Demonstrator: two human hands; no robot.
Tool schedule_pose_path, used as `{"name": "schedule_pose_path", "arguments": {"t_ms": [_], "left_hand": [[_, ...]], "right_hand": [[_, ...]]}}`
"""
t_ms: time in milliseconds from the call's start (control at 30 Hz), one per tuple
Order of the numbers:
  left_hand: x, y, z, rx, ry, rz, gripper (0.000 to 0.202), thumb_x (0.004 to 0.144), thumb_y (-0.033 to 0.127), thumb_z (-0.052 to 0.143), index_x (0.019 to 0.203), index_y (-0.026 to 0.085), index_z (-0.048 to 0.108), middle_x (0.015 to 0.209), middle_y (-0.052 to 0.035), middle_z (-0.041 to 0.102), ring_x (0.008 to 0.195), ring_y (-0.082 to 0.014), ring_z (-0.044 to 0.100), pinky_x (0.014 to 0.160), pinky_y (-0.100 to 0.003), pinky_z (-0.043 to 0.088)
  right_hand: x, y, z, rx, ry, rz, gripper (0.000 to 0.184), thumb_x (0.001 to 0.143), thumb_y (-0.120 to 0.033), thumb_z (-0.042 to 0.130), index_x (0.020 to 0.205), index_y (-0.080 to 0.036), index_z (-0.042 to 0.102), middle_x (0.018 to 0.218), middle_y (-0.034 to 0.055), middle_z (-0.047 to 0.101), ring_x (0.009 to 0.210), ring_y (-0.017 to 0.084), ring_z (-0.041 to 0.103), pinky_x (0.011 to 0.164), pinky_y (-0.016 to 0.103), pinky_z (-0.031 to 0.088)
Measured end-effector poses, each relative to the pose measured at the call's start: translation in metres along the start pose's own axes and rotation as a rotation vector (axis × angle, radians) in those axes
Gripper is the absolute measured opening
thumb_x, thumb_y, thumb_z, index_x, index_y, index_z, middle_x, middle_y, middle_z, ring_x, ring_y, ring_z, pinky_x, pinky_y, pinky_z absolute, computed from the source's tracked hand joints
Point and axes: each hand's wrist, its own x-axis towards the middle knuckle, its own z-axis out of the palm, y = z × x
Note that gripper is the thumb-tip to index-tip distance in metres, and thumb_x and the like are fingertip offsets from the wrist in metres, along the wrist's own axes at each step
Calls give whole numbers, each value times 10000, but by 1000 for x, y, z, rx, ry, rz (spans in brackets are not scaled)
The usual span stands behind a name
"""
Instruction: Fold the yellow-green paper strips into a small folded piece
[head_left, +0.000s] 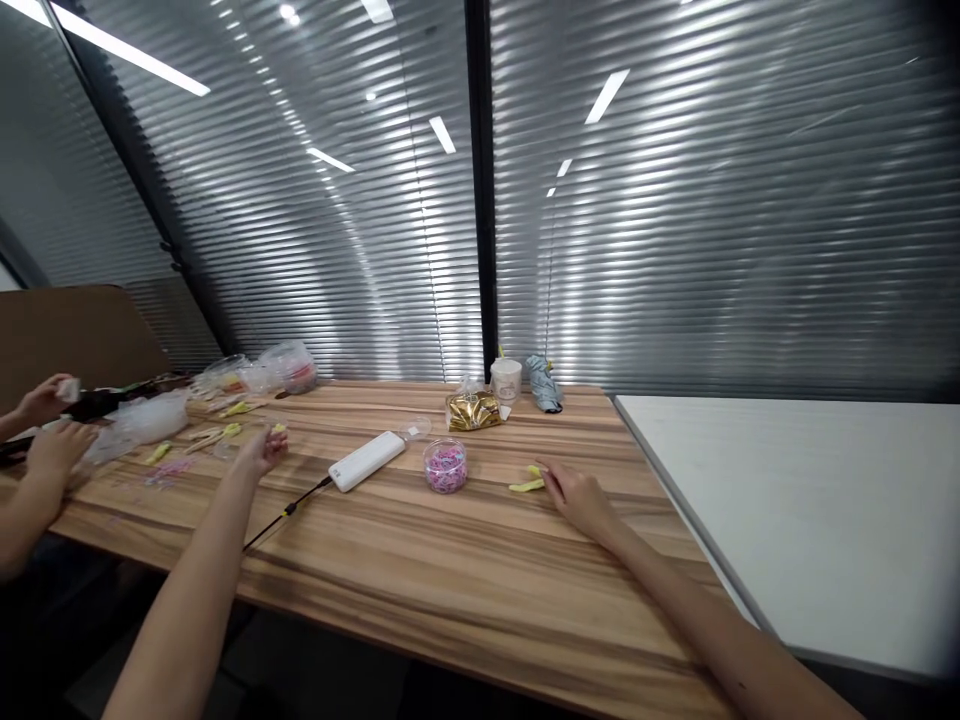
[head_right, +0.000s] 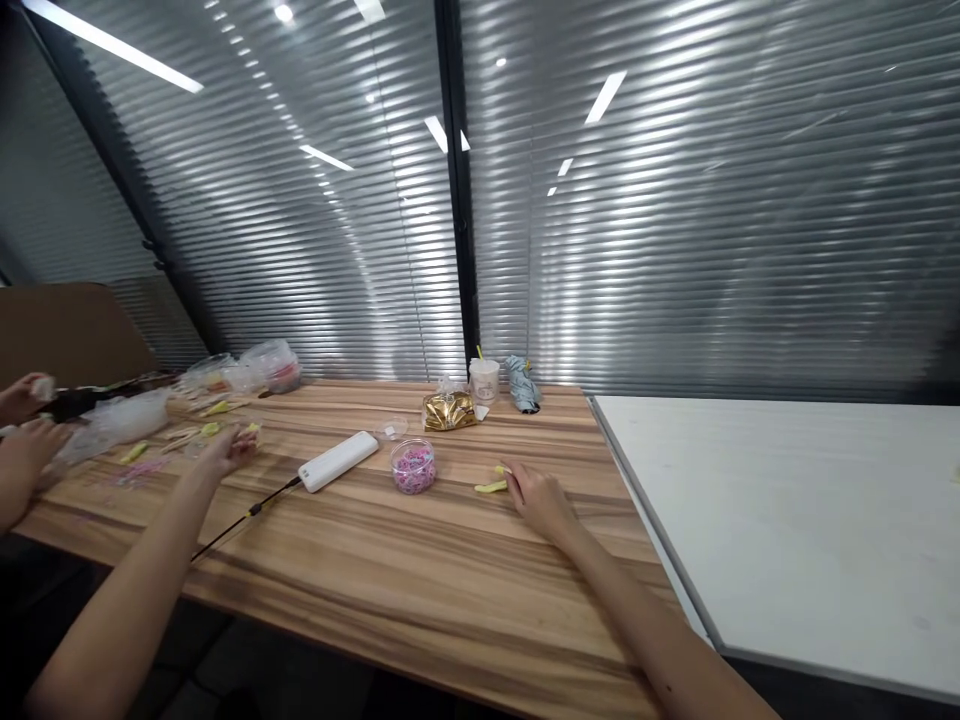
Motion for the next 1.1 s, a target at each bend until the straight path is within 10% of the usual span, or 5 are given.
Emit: {"name": "schedule_pose_path", "arguments": {"t_ms": [167, 433, 600, 833, 1100], "left_hand": [[-31, -25, 12, 193, -92, 11, 80, 702, 147, 482, 656, 120, 542, 526, 12, 518, 332, -36, 334, 358, -162, 335], [-175, -76, 98, 458, -511, 984, 269, 807, 367, 439, 822, 177, 629, 637, -19, 587, 568, -129, 523, 560, -223, 411], [-243, -131, 153, 565, -1027, 1156, 151, 779, 308, 524, 787, 207, 636, 722, -39, 619, 674, -162, 573, 657, -255, 433], [-255, -206, 176, 808, -1192, 1157, 397, 831, 336, 423, 1205, 207, 447, 1183, -98, 523, 1088, -213, 465, 930, -384, 354], [-243, -209, 168, 832, -1174, 1130, 364, 830, 255, 425, 1184, 182, 461, 1105, -104, 557, 1029, -207, 489, 899, -370, 382]], "right_hand": [[0, 0, 0, 8, -28, -3, 311, 895, -251, 307, 1107, -170, 520, 976, 76, 648, 798, 176, 620, 683, 255, 436], [1, -1, -2, -40, -10, -17, 255, 890, -215, 337, 1022, -190, 554, 924, 63, 650, 835, 162, 597, 723, 241, 408], [3, -3, -5, -95, 66, 14, 225, 887, -196, 348, 982, -204, 552, 913, 53, 636, 853, 165, 571, 743, 250, 398], [5, 10, -4, -190, 92, 175, 188, 852, -169, 385, 950, -176, 546, 938, 80, 586, 907, 201, 506, 792, 304, 393], [5, 19, 3, -122, -6, 66, 227, 890, -275, 365, 1012, -174, 528, 975, 80, 560, 937, 187, 482, 825, 314, 376]]}}
